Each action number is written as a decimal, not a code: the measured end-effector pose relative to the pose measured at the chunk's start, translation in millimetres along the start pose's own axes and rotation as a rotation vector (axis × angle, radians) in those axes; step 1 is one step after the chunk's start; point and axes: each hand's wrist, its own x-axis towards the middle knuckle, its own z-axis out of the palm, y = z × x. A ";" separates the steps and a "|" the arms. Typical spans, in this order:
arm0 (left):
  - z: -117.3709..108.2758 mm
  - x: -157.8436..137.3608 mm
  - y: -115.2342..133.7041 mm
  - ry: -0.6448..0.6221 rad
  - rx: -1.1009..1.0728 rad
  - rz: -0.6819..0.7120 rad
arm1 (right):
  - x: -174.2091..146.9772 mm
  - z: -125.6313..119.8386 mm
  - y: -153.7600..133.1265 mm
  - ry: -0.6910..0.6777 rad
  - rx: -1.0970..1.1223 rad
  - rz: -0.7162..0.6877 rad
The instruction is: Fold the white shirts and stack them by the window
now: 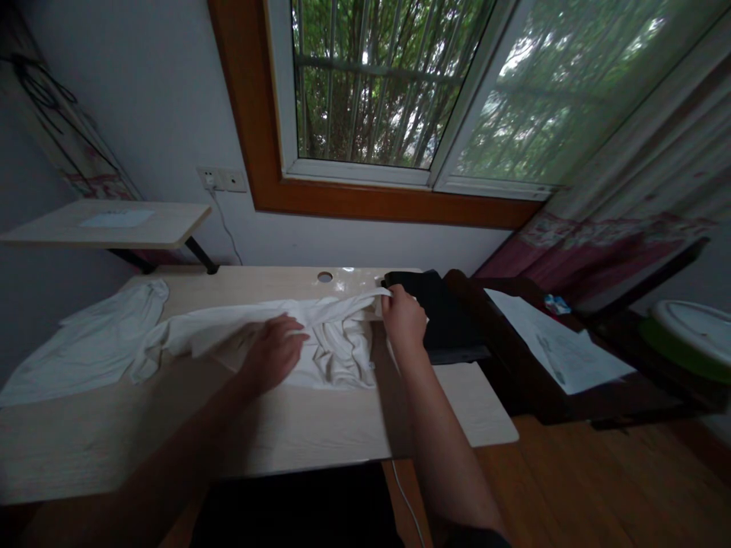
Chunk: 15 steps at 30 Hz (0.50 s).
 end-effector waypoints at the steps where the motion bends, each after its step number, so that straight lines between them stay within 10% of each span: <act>1: 5.9 0.5 14.4 -0.115 -0.083 0.102 | 0.0 0.3 0.0 0.002 0.001 -0.001; 7: 33.0 -3.8 48.9 -0.395 -0.178 0.083 | -1.0 6.1 4.4 -0.009 0.053 0.027; 15: 21.7 -8.1 -2.0 -0.468 -0.198 -0.071 | 1.1 13.3 14.3 -0.031 0.212 0.097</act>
